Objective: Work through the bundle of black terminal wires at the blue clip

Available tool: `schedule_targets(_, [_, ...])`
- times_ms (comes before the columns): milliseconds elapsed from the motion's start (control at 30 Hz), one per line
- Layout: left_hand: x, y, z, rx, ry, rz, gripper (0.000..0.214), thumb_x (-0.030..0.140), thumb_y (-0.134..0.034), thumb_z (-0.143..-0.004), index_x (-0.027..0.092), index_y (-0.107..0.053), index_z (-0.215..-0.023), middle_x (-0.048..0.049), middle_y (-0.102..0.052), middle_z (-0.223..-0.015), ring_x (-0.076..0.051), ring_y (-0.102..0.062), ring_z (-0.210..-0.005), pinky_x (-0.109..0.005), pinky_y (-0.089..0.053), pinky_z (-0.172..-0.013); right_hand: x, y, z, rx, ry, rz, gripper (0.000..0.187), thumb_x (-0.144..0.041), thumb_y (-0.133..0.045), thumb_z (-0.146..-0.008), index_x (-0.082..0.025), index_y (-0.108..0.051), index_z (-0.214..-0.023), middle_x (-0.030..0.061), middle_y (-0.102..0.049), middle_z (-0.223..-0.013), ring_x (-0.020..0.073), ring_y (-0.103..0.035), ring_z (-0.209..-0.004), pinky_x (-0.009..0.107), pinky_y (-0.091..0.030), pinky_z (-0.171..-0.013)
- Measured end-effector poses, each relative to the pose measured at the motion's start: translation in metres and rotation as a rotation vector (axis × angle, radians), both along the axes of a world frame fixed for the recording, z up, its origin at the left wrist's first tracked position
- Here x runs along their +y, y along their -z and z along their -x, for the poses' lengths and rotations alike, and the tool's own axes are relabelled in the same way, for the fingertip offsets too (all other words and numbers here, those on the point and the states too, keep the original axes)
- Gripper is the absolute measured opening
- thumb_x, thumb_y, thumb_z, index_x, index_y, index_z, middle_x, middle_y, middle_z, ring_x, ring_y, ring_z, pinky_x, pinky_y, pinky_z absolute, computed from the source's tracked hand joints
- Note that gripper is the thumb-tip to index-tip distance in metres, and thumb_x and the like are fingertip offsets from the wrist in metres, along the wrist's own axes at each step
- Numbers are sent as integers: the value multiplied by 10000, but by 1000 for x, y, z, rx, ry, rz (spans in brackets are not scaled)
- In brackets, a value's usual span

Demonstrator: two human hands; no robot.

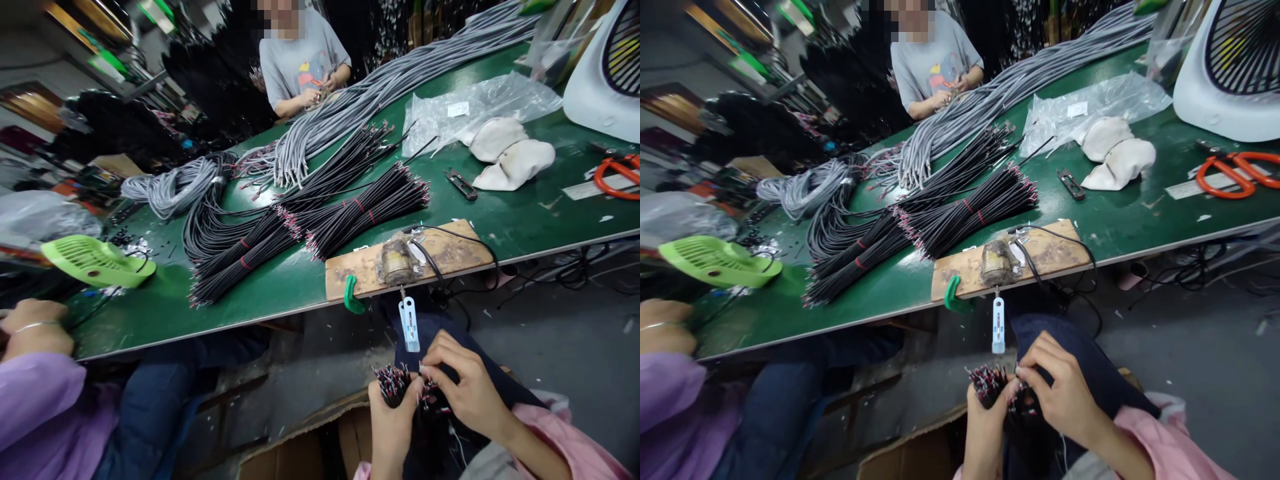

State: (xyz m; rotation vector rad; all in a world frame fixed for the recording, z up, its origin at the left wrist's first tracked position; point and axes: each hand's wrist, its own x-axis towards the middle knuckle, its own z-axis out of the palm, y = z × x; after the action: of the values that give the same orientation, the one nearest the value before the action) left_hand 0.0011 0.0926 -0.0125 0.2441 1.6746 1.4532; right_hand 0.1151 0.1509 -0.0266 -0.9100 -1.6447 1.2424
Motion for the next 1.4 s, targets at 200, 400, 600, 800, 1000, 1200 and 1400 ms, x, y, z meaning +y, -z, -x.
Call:
schedule_targets(200, [-9,15,9,-104,88,-104,365,298,-904,-522,146,-636,-717,-15,-699,-640,-159,-638,-524,-273,-540,-547,-9,11,12,480,-138,523,281,-403,-673,-850,-175,-587,-710,2,-492,-710,143,-458,-637,258,-357,-574])
schedule_targets(400, [-2,4,19,-45,242,-291,274,325,-897,-568,150,-694,-627,-2,-640,-624,-129,-589,-582,-217,-486,-568,-4,-8,14,593,-167,521,247,-371,-685,-855,-166,-633,-727,2,-501,-698,131,-461,-653,241,-361,-605])
schedule_targets(600, [2,0,21,15,235,-296,263,351,-886,-585,169,-701,-630,6,-641,-631,-133,-592,-575,-227,-493,-577,0,-11,9,515,-154,468,205,-343,-677,-860,-171,-658,-749,7,-529,-727,139,-492,-681,248,-390,-638])
schedule_targets(800, [6,-15,25,266,314,-436,101,161,-809,-647,208,-731,-605,2,-667,-577,-148,-612,-518,-237,-483,-540,31,-22,4,312,-58,484,342,-474,-646,-858,-153,-657,-740,22,-578,-712,167,-517,-714,279,-399,-676])
schedule_targets(1000, [22,-30,28,533,231,-614,143,104,-778,-652,237,-731,-628,12,-688,-566,-150,-621,-480,-232,-483,-520,62,-49,23,434,-186,625,498,-623,-721,-713,-145,-604,-643,-2,-518,-614,130,-441,-594,251,-373,-557])
schedule_targets(1200, [34,-34,25,664,200,-640,167,78,-769,-643,241,-732,-641,23,-691,-573,-132,-619,-476,-208,-466,-515,60,-41,36,612,-213,765,506,-591,-802,-635,-136,-588,-680,-16,-469,-630,97,-387,-570,214,-346,-518])
schedule_targets(1400, [38,-37,24,679,296,-500,123,135,-770,-655,215,-728,-572,-7,-669,-514,-148,-590,-444,-232,-466,-504,57,-39,33,660,-224,784,471,-566,-795,-672,-132,-614,-686,-5,-500,-639,103,-411,-571,227,-355,-535])
